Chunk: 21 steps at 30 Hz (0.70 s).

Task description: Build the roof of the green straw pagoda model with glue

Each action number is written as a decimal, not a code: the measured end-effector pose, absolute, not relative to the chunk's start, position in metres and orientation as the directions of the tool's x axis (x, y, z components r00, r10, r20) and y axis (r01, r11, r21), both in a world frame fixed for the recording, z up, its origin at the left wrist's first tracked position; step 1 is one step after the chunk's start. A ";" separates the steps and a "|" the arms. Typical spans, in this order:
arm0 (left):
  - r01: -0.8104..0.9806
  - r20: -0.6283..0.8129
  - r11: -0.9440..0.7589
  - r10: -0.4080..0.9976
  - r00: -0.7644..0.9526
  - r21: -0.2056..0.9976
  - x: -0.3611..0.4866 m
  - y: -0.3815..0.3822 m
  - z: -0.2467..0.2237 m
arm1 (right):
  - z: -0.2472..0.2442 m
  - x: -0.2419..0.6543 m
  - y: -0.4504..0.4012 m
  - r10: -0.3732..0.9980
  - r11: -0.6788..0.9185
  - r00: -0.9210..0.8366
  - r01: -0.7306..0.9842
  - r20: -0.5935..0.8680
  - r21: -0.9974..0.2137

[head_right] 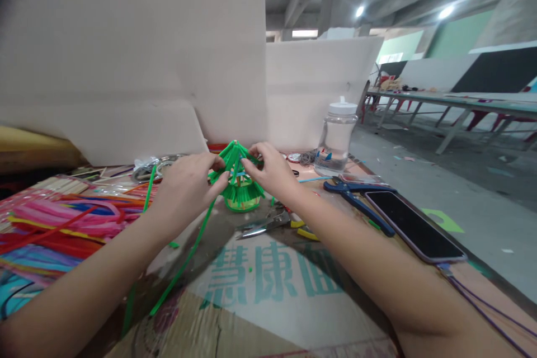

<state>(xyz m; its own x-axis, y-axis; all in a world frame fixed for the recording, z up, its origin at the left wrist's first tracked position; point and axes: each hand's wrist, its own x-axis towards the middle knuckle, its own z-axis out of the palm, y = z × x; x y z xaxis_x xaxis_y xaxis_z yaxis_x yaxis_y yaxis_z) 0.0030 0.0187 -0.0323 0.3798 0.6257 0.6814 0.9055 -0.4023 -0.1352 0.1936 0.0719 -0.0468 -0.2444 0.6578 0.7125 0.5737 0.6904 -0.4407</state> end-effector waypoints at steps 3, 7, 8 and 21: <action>0.905 0.688 -0.400 0.616 0.383 -0.145 0.004 0.019 -0.033 | -0.047 0.193 0.072 0.654 0.694 -0.248 0.572 0.715 -0.437; 0.899 0.652 -0.421 0.649 0.393 -0.122 0.004 0.017 -0.028 | -0.047 0.194 0.074 0.663 0.683 -0.229 0.574 0.713 -0.452; 0.897 0.624 -0.432 0.676 0.392 -0.095 0.003 0.016 -0.025 | -0.048 0.194 0.075 0.670 0.678 -0.222 0.571 0.709 -0.462; 0.905 0.654 -0.344 0.749 0.105 0.250 -0.032 0.030 0.002 | -0.047 0.197 0.075 0.704 0.684 -0.243 0.487 0.668 -0.544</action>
<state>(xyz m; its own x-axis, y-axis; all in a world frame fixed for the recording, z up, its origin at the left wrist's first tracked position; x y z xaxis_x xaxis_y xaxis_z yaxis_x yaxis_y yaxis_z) -0.0320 0.0303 0.0022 0.1047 0.7494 0.6538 0.9050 -0.3444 0.2498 0.1970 0.0746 -0.0472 -0.2433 0.7037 0.6675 0.4865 0.6839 -0.5437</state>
